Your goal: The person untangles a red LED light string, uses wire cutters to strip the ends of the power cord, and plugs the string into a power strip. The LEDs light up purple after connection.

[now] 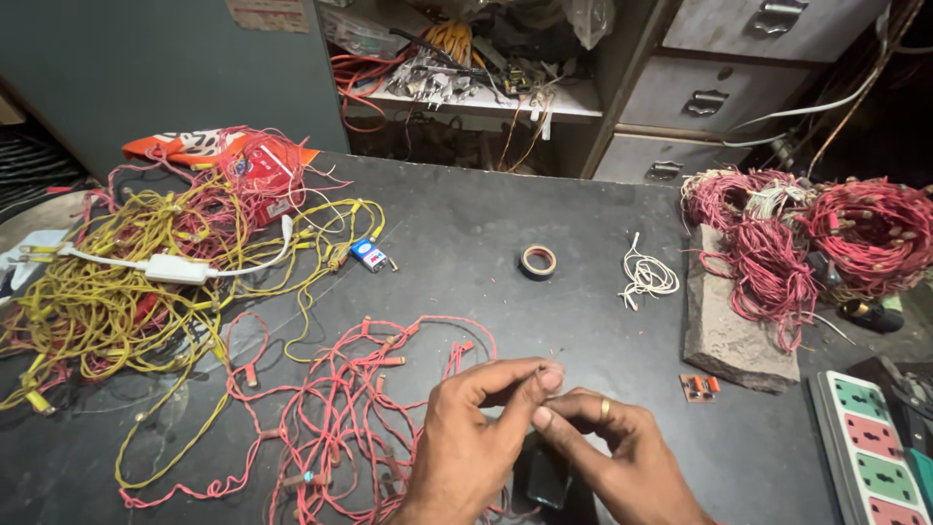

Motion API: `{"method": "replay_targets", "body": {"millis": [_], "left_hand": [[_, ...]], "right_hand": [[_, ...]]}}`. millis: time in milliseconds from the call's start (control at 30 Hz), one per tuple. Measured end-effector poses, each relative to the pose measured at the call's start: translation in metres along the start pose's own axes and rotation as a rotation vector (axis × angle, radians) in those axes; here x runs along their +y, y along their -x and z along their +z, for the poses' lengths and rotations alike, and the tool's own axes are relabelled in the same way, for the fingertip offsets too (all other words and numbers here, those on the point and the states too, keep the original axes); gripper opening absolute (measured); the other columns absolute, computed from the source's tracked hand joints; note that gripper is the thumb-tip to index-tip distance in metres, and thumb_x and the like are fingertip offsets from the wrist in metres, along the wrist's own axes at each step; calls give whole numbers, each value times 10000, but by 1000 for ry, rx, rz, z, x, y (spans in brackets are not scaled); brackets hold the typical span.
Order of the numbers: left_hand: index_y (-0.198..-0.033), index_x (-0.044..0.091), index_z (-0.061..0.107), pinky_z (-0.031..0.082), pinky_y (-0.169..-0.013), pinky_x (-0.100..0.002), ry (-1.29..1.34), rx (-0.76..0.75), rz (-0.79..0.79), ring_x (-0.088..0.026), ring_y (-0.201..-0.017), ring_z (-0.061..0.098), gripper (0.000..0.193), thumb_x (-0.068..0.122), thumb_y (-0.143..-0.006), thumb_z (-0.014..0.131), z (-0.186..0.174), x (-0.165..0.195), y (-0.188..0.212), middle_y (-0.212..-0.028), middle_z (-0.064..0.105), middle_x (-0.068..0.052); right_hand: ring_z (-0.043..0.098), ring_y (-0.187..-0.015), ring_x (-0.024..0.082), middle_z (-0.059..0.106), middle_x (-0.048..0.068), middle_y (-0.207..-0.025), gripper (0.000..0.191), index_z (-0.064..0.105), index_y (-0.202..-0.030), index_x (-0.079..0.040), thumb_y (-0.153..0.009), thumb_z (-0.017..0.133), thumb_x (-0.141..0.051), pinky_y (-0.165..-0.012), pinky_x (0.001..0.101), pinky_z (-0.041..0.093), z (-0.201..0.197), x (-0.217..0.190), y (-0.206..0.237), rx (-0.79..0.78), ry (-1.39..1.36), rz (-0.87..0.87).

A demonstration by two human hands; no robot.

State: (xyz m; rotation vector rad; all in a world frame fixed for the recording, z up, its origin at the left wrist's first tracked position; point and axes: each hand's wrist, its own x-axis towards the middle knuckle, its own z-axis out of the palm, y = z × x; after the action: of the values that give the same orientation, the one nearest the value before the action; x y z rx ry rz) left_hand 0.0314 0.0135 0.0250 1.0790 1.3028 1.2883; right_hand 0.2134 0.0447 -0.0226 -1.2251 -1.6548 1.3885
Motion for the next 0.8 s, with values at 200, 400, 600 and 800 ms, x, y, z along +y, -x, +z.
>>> {"method": "replay_targets", "body": {"millis": [200, 400, 600, 800], "left_hand": [[-1047, 101, 827, 604, -744, -270, -70, -26, -32, -88, -835, 763, 286, 318, -891, 722, -1, 1, 0, -878, 839, -39], [-1048, 104, 829, 562, -679, -286, -202, -154, -69, -74, -790, 724, 324, 356, -893, 696, -4, 2, 3, -842, 793, 0], [-1012, 77, 820, 550, -668, -267, -170, -159, -128, -83, -719, 700, 343, 379, -905, 698, 0, -1, 3, -766, 785, -21], [-979, 83, 819, 552, -613, -267, -189, -73, -182, -82, -636, 697, 325, 374, -878, 718, 5, 1, 2, -709, 779, -22]], "right_hand": [[697, -975, 164, 772, 86, -1036, 326, 724, -1203, 36, -913, 657, -96, -895, 347, 553, -19, -4, -2, 43, -332, -19], [671, -851, 155, 755, 94, -938, 342, 761, -1174, 33, -945, 648, -195, -792, 331, 539, -26, -9, -7, 80, -408, 58], [639, -755, 123, 727, 57, -824, 247, 762, -949, 34, -920, 723, -208, -716, 301, 521, -26, -10, -6, 158, -232, 83], [602, -664, 108, 662, 32, -713, 224, 715, -922, 13, -942, 707, -210, -638, 270, 480, -17, -9, -9, 264, -139, 80]]}}
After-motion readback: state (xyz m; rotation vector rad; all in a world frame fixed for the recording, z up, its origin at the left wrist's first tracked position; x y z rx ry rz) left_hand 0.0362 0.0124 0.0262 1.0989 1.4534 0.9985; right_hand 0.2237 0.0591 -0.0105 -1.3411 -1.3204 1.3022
